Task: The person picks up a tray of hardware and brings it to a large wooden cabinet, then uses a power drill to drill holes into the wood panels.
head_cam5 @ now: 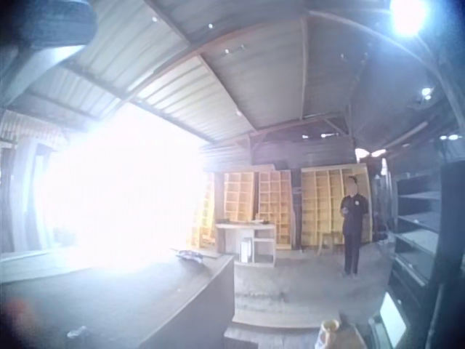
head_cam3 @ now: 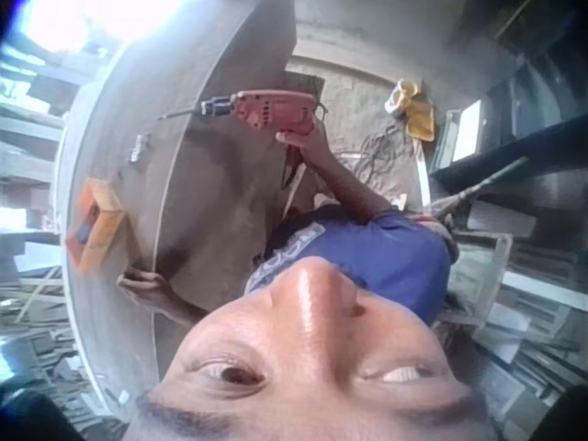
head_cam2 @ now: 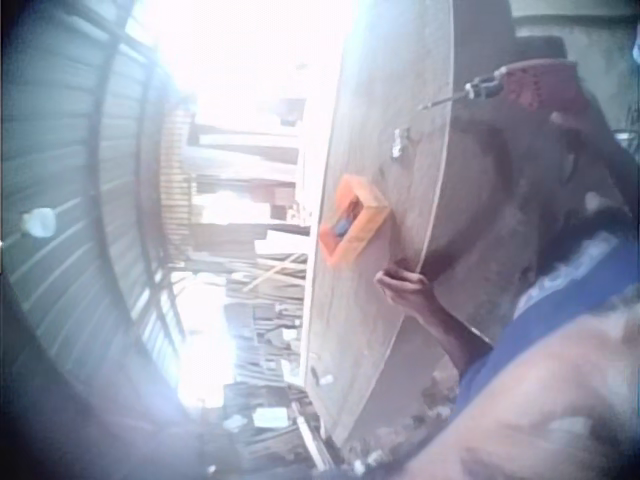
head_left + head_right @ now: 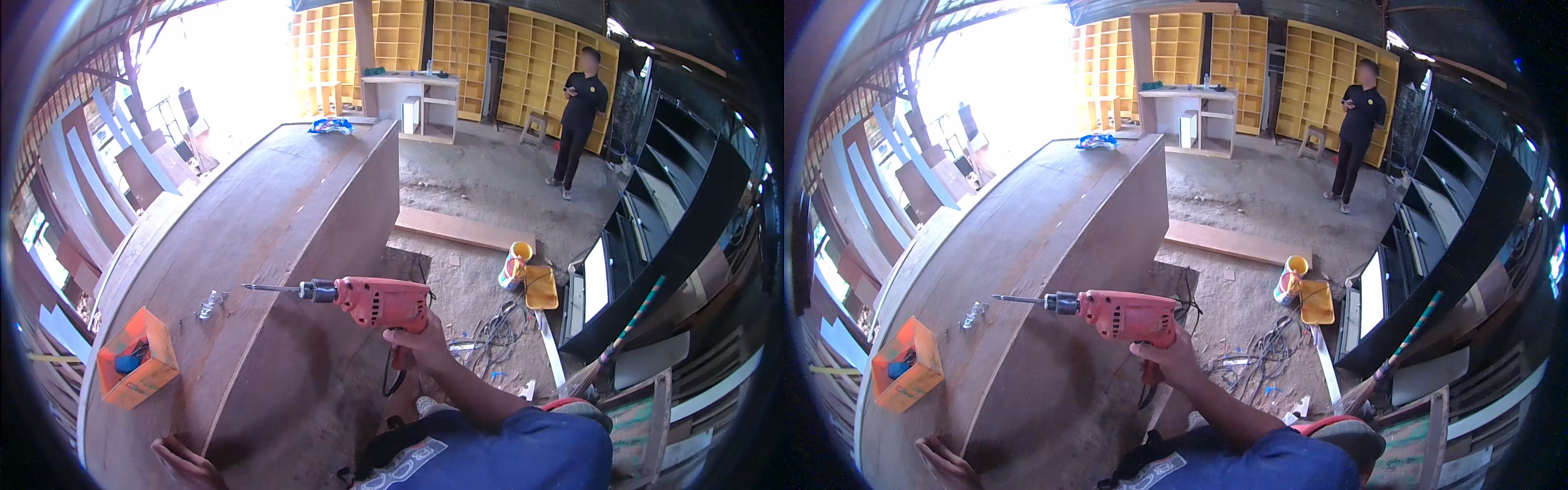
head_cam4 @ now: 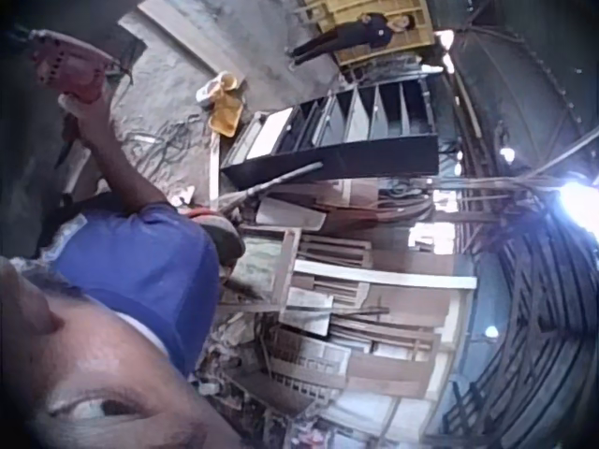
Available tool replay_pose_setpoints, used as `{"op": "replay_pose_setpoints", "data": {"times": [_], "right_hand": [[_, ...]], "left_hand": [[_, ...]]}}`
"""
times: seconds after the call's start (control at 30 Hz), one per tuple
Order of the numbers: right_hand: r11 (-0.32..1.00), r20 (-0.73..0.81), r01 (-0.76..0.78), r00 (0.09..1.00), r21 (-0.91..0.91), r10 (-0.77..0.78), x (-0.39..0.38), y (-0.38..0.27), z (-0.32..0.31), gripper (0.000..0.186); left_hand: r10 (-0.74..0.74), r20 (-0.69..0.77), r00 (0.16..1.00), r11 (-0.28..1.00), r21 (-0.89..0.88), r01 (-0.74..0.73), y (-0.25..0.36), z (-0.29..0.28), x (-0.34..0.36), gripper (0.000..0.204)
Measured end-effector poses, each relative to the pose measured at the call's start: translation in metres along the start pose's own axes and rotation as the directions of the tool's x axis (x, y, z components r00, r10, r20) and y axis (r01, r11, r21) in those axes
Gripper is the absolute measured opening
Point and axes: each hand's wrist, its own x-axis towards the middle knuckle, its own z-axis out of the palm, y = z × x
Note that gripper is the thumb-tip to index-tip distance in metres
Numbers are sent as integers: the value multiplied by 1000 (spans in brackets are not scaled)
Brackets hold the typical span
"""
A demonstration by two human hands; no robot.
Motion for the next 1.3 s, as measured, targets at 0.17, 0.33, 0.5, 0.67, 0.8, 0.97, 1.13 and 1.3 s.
{"op": "replay_pose_setpoints", "data": {"times": [0.17, 0.33, 0.5, 0.67, 0.8, 0.97, 1.13, 1.3], "right_hand": [[996, 66, 94, 993, -6, -94, 15, 8, -7, 45], [1000, 123, -15, 992, 5, 14, 22, 0, 4, 41], [998, 236, -34, 971, -46, 44, 31, -3, 15, 38], [989, 268, -122, 953, -82, 140, 27, 12, 26, 32], [996, 176, -90, 981, 24, 85, 30, 0, 19, 42], [991, 213, -119, 972, 62, 104, 31, 10, 23, 47], [1000, 299, 16, 954, 13, -19, 51, 5, 20, 52], [982, 357, 187, 920, -33, -163, 57, -24, 27, 59]], "left_hand": [[-52, 27, 998, 997, 55, 50, 4, 2, -3, 28], [-162, 85, 983, 985, -48, 166, -29, 23, -11, 22], [-248, 68, 966, 931, -258, 257, -81, -3, 1, 28], [-62, -194, 979, 989, -144, 35, -164, -73, 99, 51], [-243, 11, 970, 927, -291, 235, -50, -54, 168, 43], [-22, -63, 998, 878, -479, -11, 11, -41, 92, 7], [-81, 136, 987, 782, -605, 148, 71, 3, 30, 8], [103, 1, 995, 767, -637, -79, 108, 21, 38, 11]]}}
